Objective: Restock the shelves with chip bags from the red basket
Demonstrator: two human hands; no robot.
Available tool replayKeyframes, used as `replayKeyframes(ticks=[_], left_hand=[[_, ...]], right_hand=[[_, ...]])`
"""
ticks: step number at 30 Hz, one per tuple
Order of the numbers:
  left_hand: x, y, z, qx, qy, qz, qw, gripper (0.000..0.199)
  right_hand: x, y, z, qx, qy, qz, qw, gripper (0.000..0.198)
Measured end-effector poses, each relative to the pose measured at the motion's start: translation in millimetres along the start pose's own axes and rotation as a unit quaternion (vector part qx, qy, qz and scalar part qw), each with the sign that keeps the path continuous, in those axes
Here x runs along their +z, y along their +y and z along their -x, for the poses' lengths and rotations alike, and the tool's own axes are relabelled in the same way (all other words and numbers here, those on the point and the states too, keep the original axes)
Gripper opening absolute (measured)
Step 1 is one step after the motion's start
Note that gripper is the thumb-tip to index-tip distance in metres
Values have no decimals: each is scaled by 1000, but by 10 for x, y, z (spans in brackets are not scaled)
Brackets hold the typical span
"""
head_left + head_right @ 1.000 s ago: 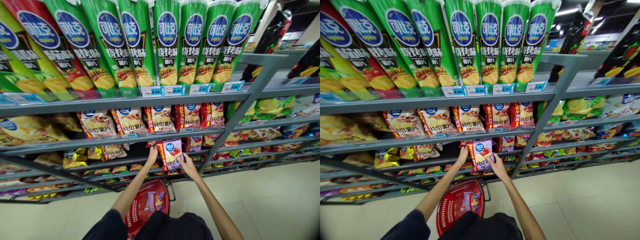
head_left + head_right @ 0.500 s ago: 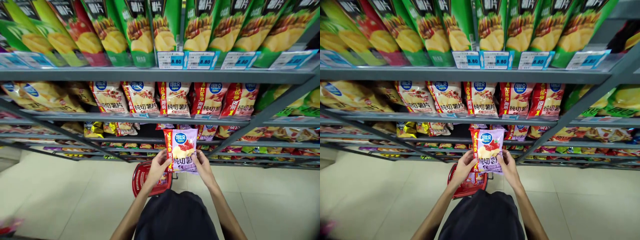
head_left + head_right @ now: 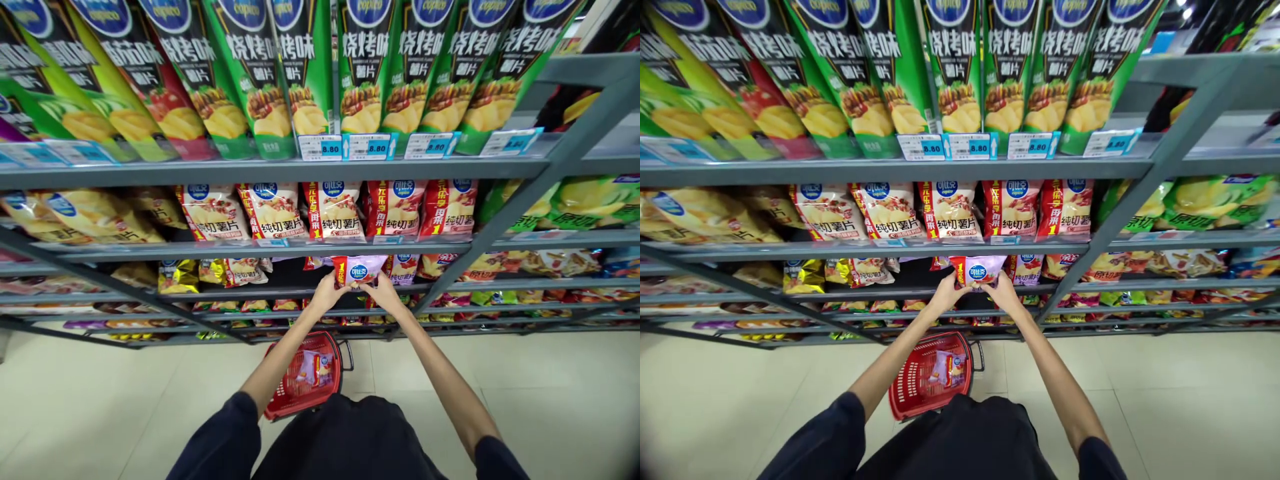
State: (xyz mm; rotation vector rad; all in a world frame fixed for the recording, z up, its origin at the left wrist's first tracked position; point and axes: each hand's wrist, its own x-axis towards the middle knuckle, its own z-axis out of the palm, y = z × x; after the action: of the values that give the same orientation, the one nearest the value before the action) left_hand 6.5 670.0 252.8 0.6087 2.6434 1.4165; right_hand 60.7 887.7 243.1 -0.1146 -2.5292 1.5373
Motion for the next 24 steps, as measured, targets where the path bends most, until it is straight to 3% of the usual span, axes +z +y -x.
replayKeyframes(ticks=[6, 10, 14, 24], left_hand=[[175, -240, -275, -52, 16, 17, 998, 46], [288, -386, -443, -57, -6, 19, 998, 51], [418, -513, -506, -53, -18, 24, 998, 51], [529, -611, -515, -41, -8, 16, 999, 51]], right_hand=[[67, 170, -275, -5, 13, 71, 997, 36], [153, 300, -322, 3, 52, 83, 995, 58], [320, 488, -181, -23, 75, 82, 994, 71], [582, 742, 307, -45, 129, 88, 987, 67]])
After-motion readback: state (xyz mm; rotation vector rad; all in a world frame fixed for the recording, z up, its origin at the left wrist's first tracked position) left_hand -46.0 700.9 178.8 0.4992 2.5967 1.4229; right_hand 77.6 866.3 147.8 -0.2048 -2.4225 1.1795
